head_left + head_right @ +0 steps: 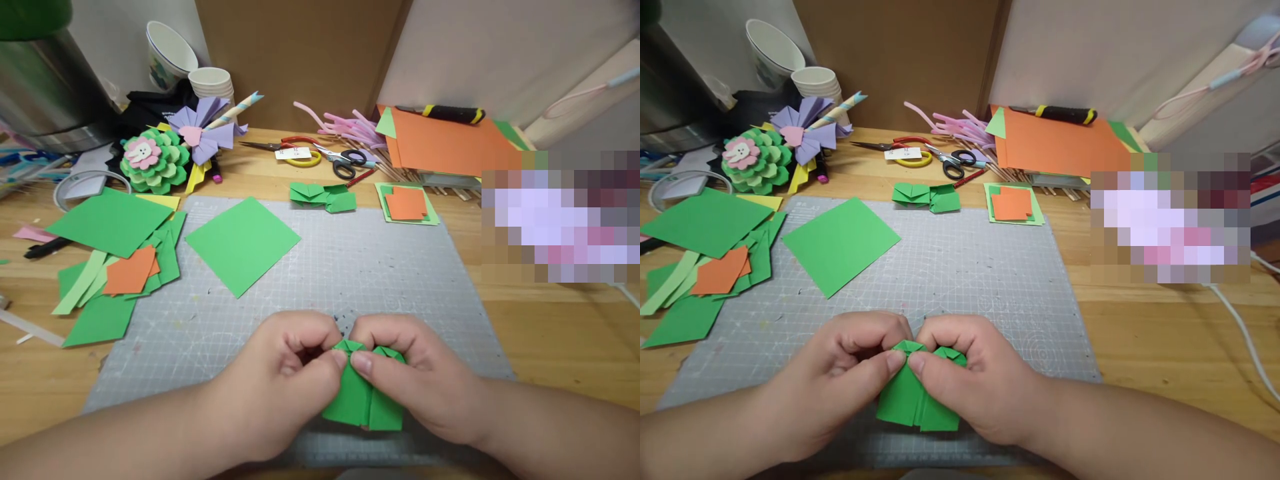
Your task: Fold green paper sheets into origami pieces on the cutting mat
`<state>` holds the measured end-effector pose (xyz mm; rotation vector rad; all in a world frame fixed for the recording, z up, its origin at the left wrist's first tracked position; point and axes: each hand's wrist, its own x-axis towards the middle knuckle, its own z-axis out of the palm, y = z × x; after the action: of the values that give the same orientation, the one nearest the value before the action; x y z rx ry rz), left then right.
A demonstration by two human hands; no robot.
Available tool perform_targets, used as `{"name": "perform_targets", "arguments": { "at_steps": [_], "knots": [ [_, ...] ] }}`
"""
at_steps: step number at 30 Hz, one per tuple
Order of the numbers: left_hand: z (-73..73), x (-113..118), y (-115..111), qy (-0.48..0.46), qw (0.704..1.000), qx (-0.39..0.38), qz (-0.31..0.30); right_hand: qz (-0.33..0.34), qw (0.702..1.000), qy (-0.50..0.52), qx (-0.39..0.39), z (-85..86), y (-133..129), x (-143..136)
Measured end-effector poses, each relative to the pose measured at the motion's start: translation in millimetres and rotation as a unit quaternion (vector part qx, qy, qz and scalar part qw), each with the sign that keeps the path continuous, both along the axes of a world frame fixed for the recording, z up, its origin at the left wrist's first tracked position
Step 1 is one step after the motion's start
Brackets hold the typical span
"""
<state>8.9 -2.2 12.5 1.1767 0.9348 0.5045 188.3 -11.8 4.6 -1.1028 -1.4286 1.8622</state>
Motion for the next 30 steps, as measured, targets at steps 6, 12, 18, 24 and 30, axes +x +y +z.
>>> {"name": "perform_targets", "arguments": {
  "at_steps": [6, 12, 18, 24, 30],
  "knots": [
    [-6.7, -3.3, 3.8, -0.064, 0.993, -0.099, -0.001, -0.026, 0.996, 0.04, -0.074, -3.5, 1.8, 2.8],
    [-4.8, -8.1, 7.5, -0.044, 0.999, -0.013, -0.021, -0.018, 0.999, 0.011, -0.032, 0.2, 2.9, 2.7],
    [1.5, -7.4, 7.5, 0.001, 0.995, 0.039, -0.087, 0.061, 0.996, 0.052, -0.044, 4.1, 3.8, 4.1],
    [1.0, -7.3, 5.9, 0.011, 0.991, 0.041, -0.127, 0.067, 0.996, 0.042, -0.05, 3.7, 2.7, 1.8],
    [-1.1, -7.5, -0.7, -0.041, 0.991, -0.029, -0.123, 0.087, 0.993, 0.064, -0.054, 6.3, 0.5, 2.0]
  ]
}}
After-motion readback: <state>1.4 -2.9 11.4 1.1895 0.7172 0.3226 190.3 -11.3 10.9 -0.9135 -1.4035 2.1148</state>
